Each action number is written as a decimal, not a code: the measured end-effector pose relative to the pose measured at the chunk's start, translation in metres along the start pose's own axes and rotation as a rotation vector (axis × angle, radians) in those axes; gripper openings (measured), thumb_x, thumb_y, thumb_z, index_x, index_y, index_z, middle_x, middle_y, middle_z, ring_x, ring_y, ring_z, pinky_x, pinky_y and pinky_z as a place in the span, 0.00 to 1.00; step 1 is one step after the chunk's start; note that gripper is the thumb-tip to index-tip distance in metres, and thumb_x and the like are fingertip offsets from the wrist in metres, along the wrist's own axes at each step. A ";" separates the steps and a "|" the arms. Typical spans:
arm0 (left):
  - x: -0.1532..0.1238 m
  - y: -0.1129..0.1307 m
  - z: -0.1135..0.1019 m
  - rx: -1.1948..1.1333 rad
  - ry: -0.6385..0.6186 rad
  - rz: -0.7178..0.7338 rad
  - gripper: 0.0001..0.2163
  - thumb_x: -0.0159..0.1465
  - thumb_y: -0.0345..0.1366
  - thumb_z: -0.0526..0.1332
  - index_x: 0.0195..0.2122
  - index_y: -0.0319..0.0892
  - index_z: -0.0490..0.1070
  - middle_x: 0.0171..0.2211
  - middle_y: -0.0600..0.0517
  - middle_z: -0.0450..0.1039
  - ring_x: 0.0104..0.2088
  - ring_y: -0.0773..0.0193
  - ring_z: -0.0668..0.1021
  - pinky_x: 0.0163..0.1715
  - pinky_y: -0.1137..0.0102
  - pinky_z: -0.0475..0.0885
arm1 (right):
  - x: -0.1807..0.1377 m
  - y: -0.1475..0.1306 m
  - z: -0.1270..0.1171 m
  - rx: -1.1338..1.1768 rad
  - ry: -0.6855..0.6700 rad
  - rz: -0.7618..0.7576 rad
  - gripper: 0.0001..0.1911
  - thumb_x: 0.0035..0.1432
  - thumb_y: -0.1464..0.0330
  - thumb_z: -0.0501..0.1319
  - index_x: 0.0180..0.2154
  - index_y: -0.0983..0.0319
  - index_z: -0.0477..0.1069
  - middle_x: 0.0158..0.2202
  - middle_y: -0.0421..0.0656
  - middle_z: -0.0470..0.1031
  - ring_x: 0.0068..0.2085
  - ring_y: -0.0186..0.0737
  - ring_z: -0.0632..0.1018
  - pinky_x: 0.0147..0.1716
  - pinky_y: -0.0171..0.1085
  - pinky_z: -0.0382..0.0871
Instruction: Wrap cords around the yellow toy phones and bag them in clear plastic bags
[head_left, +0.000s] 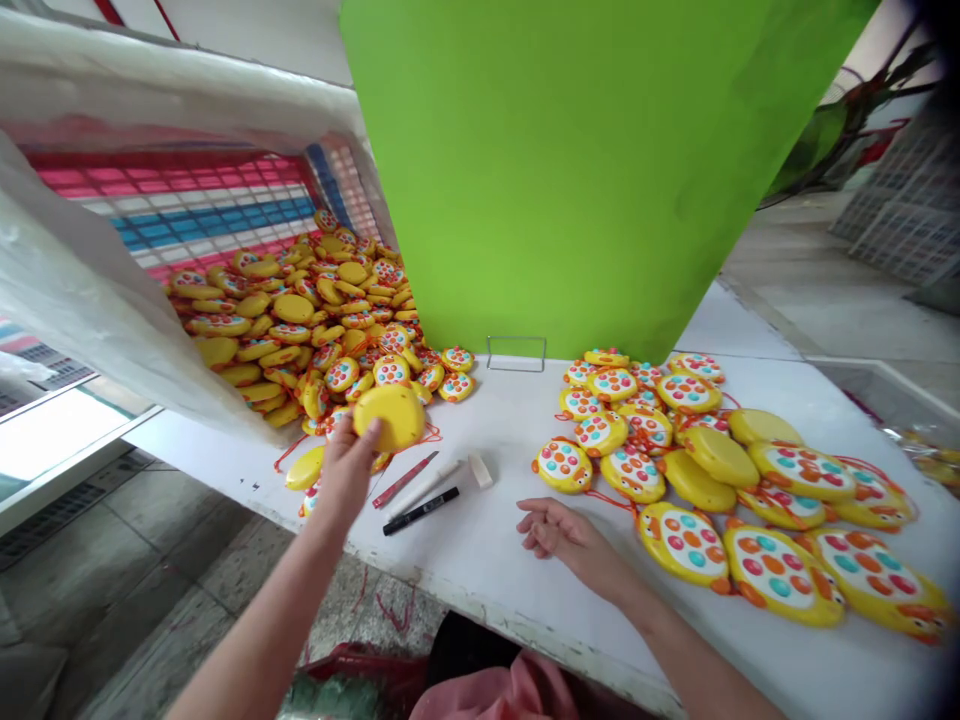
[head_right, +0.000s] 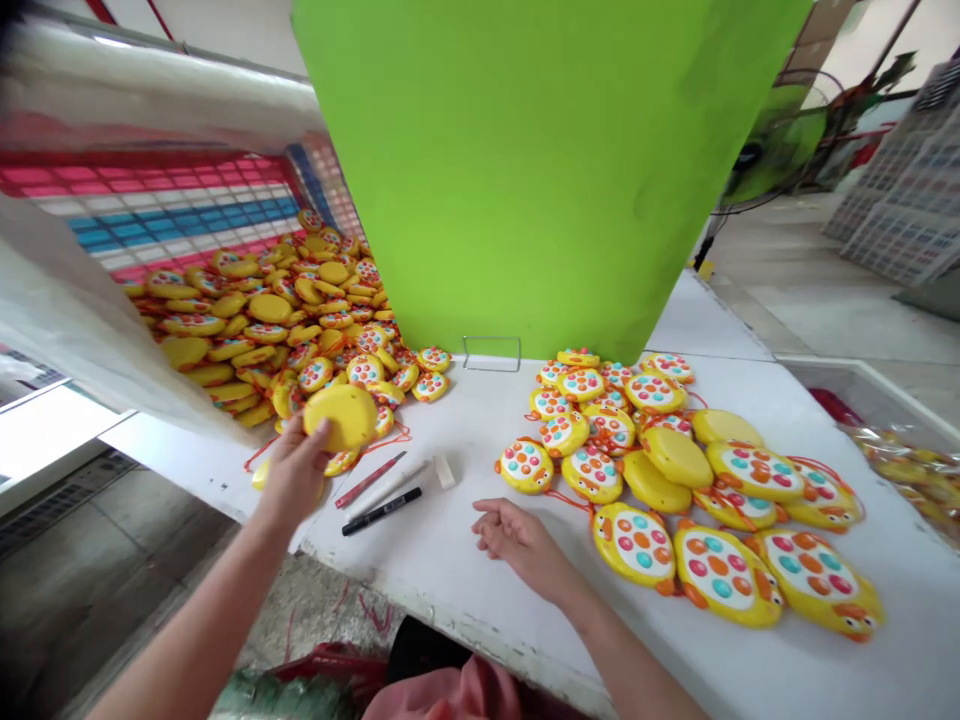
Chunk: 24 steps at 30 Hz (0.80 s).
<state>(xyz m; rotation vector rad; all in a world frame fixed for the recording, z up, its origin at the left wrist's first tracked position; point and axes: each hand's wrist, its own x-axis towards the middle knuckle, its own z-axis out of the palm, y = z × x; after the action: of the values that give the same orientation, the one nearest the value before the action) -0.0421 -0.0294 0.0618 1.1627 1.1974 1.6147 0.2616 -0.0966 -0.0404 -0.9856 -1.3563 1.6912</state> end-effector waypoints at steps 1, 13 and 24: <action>-0.018 -0.005 0.016 -0.028 -0.058 -0.058 0.22 0.56 0.45 0.67 0.49 0.43 0.65 0.47 0.49 0.72 0.43 0.58 0.77 0.40 0.66 0.76 | 0.000 -0.001 0.000 0.013 0.013 -0.016 0.25 0.61 0.54 0.58 0.54 0.59 0.64 0.46 0.48 0.72 0.40 0.41 0.77 0.39 0.42 0.72; -0.137 -0.083 0.111 0.176 -0.412 -0.185 0.34 0.62 0.45 0.62 0.65 0.40 0.52 0.66 0.41 0.51 0.66 0.51 0.56 0.65 0.56 0.51 | -0.010 -0.003 0.005 -0.607 0.165 -0.267 0.49 0.51 0.65 0.67 0.67 0.50 0.40 0.71 0.43 0.26 0.70 0.51 0.40 0.65 0.53 0.48; -0.124 -0.065 0.102 0.088 -0.606 -0.204 0.35 0.62 0.44 0.63 0.67 0.46 0.48 0.66 0.43 0.51 0.63 0.49 0.62 0.59 0.56 0.63 | -0.009 -0.002 0.002 -0.537 0.128 -0.324 0.42 0.59 0.61 0.60 0.68 0.57 0.41 0.69 0.49 0.45 0.68 0.52 0.50 0.64 0.54 0.52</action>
<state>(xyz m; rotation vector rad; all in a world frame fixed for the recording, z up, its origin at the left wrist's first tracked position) 0.0931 -0.1072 -0.0138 1.4017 0.9507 0.9602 0.2637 -0.1047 -0.0370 -1.0680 -1.8158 1.0247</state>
